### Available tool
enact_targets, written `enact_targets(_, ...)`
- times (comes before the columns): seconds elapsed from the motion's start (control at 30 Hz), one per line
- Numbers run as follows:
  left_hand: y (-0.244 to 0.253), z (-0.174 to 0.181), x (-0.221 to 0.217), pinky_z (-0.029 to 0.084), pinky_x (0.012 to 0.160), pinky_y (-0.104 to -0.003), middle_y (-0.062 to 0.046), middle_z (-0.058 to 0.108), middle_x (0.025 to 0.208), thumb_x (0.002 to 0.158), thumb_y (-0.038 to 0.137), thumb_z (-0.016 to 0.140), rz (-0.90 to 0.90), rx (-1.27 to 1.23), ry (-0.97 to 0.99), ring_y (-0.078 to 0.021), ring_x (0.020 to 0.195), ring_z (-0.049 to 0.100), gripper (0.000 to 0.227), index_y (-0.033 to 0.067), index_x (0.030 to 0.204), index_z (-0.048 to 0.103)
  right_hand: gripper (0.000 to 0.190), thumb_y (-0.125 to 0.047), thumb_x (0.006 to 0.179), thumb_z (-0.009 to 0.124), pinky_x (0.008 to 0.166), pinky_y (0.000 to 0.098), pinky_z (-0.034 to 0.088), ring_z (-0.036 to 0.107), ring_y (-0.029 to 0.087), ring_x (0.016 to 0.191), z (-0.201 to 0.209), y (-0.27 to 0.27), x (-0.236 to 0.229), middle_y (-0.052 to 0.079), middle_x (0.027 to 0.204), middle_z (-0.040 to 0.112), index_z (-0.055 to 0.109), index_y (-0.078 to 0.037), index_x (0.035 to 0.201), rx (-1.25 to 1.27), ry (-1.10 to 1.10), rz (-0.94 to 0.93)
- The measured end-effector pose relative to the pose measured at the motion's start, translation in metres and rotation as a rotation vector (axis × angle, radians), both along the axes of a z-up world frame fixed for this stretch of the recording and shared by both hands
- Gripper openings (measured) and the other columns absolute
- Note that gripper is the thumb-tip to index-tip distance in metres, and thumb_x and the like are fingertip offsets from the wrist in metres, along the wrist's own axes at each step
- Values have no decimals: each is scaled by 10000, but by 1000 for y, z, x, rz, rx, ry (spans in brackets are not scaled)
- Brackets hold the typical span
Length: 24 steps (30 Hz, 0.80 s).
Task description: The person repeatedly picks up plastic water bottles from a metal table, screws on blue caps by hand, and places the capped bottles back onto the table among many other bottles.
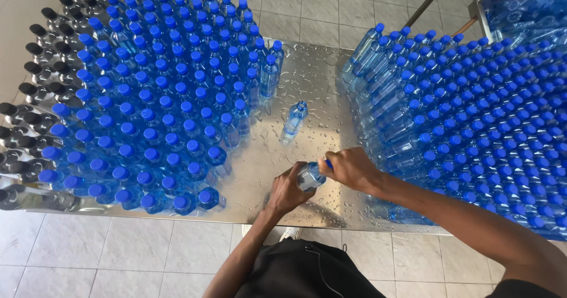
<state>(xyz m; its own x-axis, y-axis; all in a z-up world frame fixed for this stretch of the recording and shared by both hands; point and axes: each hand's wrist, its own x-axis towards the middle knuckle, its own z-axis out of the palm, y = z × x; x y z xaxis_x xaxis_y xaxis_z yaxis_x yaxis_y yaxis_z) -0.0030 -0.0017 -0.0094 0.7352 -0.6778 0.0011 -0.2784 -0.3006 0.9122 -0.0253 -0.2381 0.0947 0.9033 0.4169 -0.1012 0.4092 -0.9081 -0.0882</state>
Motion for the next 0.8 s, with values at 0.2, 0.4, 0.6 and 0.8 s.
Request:
enact_targets(0.2, 23, 13, 6, 635, 858, -521, -82, 769, 1084, 769, 438, 900, -22, 169, -149, -349, 1001, 791, 745, 241, 1408, 570, 744, -696, 1133, 275, 485, 386, 471, 590, 215, 420, 17, 15, -20, 94, 501, 589, 595, -157, 733, 309, 331, -360)
enact_targets(0.4, 38, 68, 5, 621, 876, -531, -243, 807, 1125, 720, 406, 935, -460, -29, 240, -420, 1037, 785, 811, 44, 1387, 650, 592, -617, 1136, 329, 635, 398, 577, 678, 274, 732, -22, 4, -33, 93, 834, 625, 615, -159, 894, 45, -485, 477)
enact_targets(0.6, -7, -52, -31, 638, 746, -563, -143, 729, 1017, 766, 335, 877, -49, 399, -339, -392, 897, 783, 752, 113, 1400, 539, 753, -604, 1184, 305, 367, 274, 333, 370, 87, 323, -134, -29, -47, 22, 408, 441, 519, -196, 589, 601, 493, -673)
enact_targets(0.8, -30, -68, -27, 577, 784, -503, -119, 669, 1072, 772, 234, 920, -231, 462, -603, -368, 959, 738, 745, 124, 1396, 528, 828, -859, 1074, 361, 296, 231, 219, 284, 73, 342, -72, -19, -81, -58, 494, 301, 456, -172, 622, 748, 1002, -1084)
